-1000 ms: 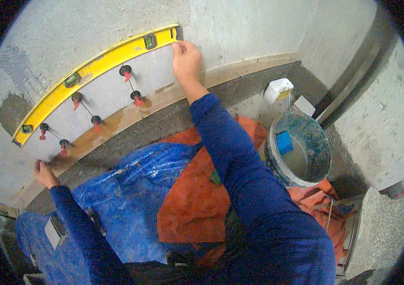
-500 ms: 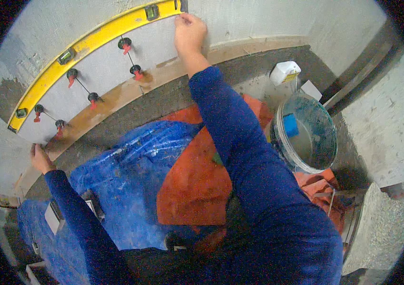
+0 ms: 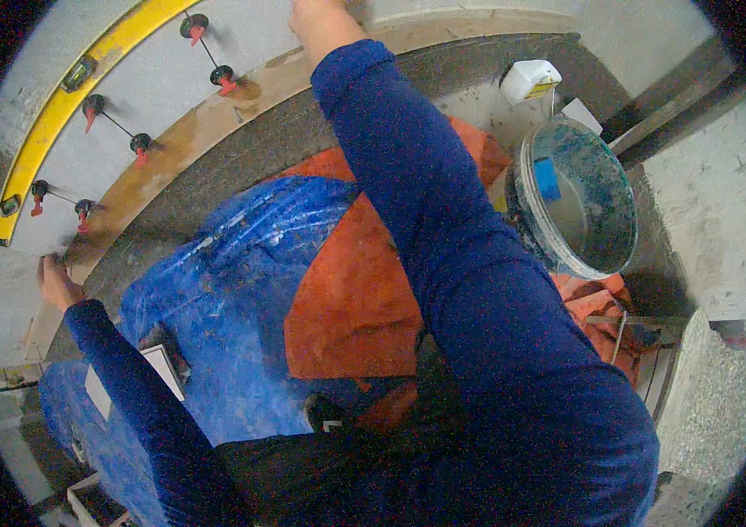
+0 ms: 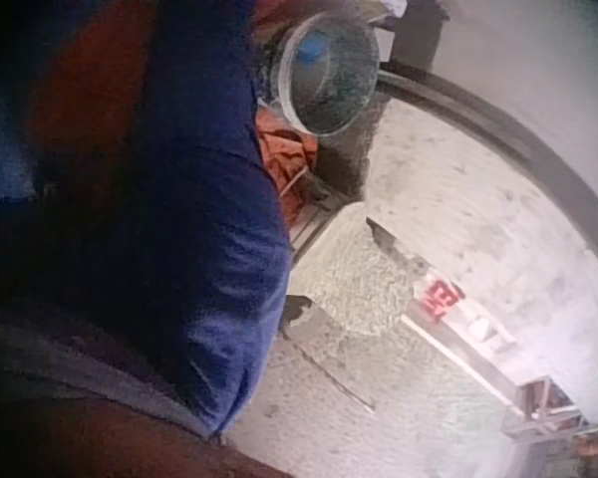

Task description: The person installs white wall tiles using tile leveling clips and a spirit level. They tap the tiles with a rubber mallet to seat them, adjust the clips, and use a sponge to clean excess adhesive from the joints.

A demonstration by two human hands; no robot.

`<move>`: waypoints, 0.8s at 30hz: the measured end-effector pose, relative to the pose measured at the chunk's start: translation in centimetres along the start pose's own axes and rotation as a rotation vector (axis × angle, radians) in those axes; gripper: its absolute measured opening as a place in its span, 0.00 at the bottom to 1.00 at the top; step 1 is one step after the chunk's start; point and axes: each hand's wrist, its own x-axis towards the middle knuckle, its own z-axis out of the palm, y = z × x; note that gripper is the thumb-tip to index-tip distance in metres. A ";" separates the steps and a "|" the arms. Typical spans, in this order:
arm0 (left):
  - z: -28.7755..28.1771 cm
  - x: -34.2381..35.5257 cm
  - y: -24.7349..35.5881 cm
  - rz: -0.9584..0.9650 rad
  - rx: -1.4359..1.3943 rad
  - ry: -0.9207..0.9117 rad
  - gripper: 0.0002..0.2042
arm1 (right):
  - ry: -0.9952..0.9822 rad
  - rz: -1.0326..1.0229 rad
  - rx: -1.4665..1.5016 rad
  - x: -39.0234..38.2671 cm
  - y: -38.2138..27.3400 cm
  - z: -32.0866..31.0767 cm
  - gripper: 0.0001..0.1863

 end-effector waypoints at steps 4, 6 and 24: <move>0.2 -0.2 0.2 -0.003 -0.017 0.045 0.20 | 0.014 0.005 -0.049 0.3 0.3 0.2 0.11; 0.4 -0.6 0.5 0.003 0.001 0.058 0.21 | 0.034 -0.014 -0.089 0.2 0.4 0.2 0.11; 10.7 -16.3 9.2 0.502 0.070 0.032 0.11 | -0.037 -0.500 -0.643 -4.2 1.1 -4.8 0.21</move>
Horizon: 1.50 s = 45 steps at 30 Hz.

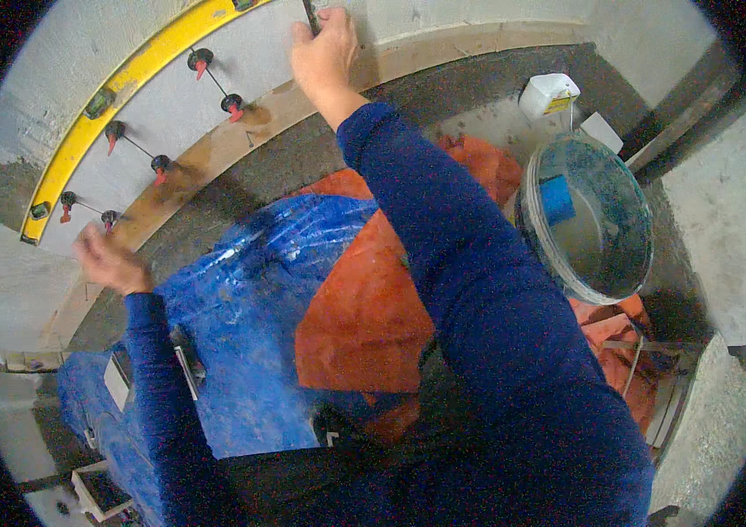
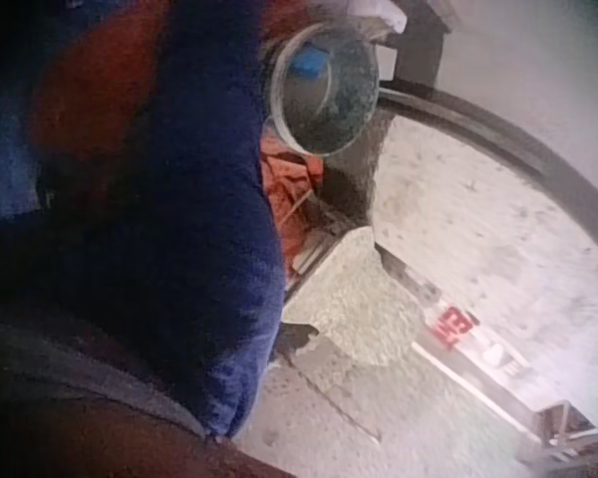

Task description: The person installs white wall tiles using tile leveling clips and a spirit level. They tap the tiles with a rubber mallet to seat them, adjust the clips, and use a sponge to clean excess adhesive from the joints.

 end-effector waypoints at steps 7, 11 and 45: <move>13.3 -5.7 8.1 -1.102 -0.443 -0.803 0.24 | -0.138 0.139 -0.054 -1.5 0.2 -0.5 0.27; 15.6 -5.2 7.4 -1.275 -0.705 -0.832 0.25 | -0.118 -0.054 -0.232 -3.1 -1.7 -1.4 0.28; 21.4 -4.4 4.5 -1.287 -0.694 -0.545 0.09 | -0.396 0.517 0.345 -11.1 -4.4 4.4 0.16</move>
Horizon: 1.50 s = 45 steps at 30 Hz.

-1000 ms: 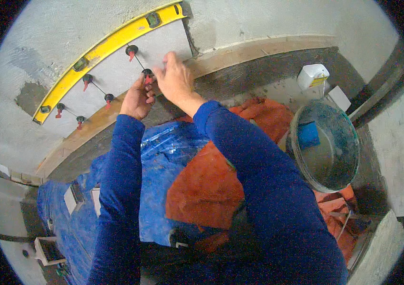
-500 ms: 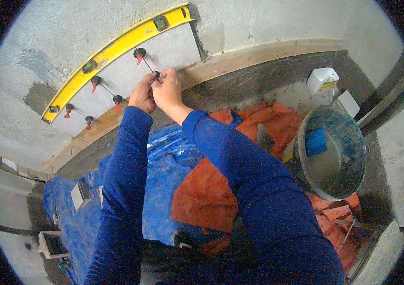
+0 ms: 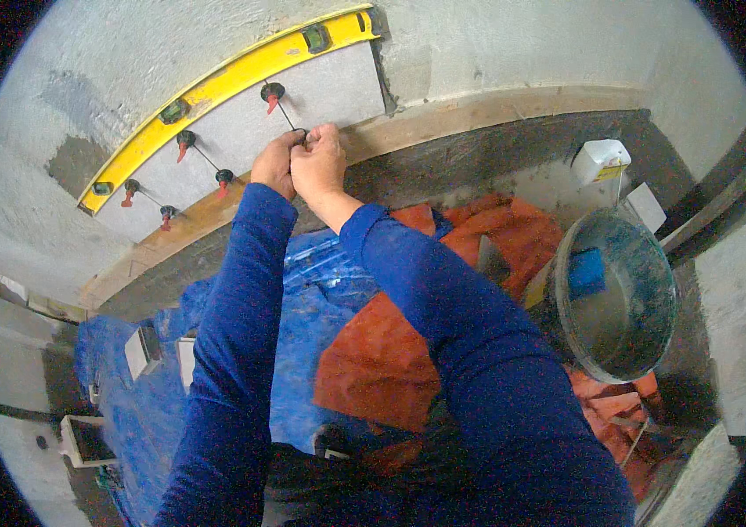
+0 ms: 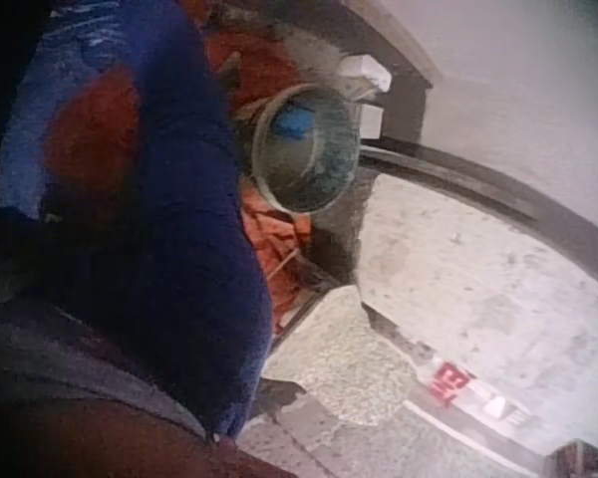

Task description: The person installs white wall tiles using tile leveling clips and a spirit level. They tap the tiles with a rubber mallet to seat them, adjust the clips, and use a sponge to clean excess adhesive from the joints.

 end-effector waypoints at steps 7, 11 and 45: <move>-0.8 -4.4 2.9 -0.019 0.432 -0.055 0.15 | -0.334 0.146 -0.051 1.3 -1.7 -3.3 0.20; -3.6 -8.9 4.2 0.101 0.542 0.002 0.16 | -0.126 -0.386 -0.284 2.9 -5.1 -4.5 0.20; -11.4 -11.3 11.3 0.301 0.115 0.039 0.16 | -0.193 -0.099 0.062 2.1 -11.1 -1.7 0.25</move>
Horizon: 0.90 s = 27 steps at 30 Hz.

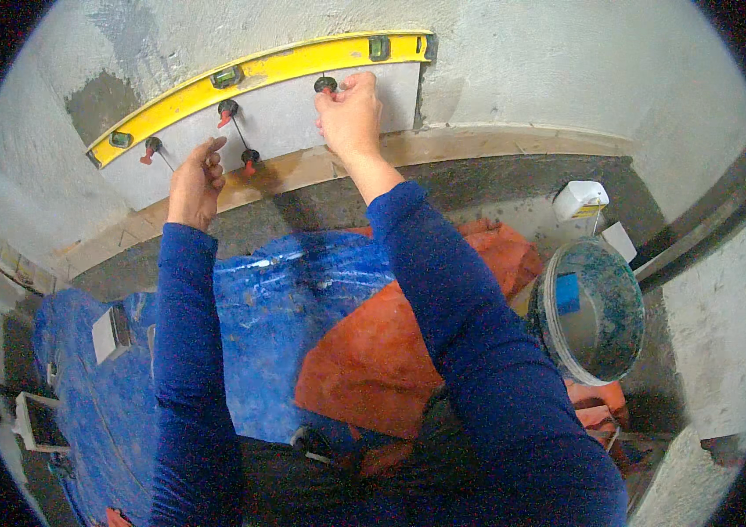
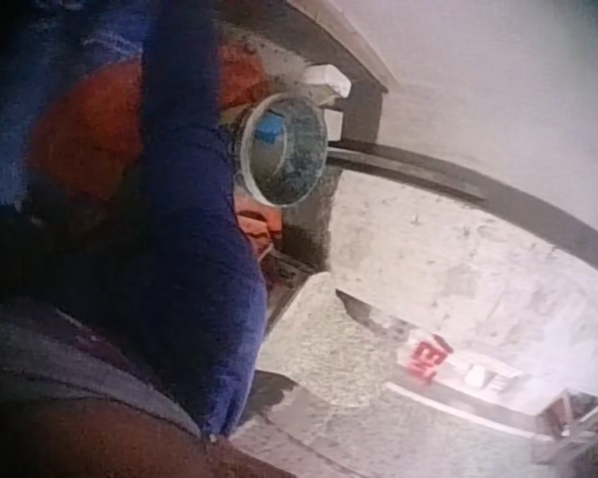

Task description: The person installs white wall tiles using tile leveling clips and a spirit level. They tap the tiles with a rubber mallet to seat them, adjust the clips, and use a sponge to clean excess adhesive from the joints.

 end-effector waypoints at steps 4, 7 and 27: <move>-0.4 -0.3 0.3 0.030 0.045 0.002 0.15 | 0.005 -0.048 -0.054 0.0 0.4 0.3 0.26; -0.7 -0.5 0.5 0.030 0.060 0.019 0.15 | 0.064 -0.164 -0.228 0.2 0.4 -0.4 0.24; -6.9 -3.0 11.3 0.898 -0.263 0.682 0.30 | -0.695 0.510 -1.879 -18.4 11.6 -58.9 0.17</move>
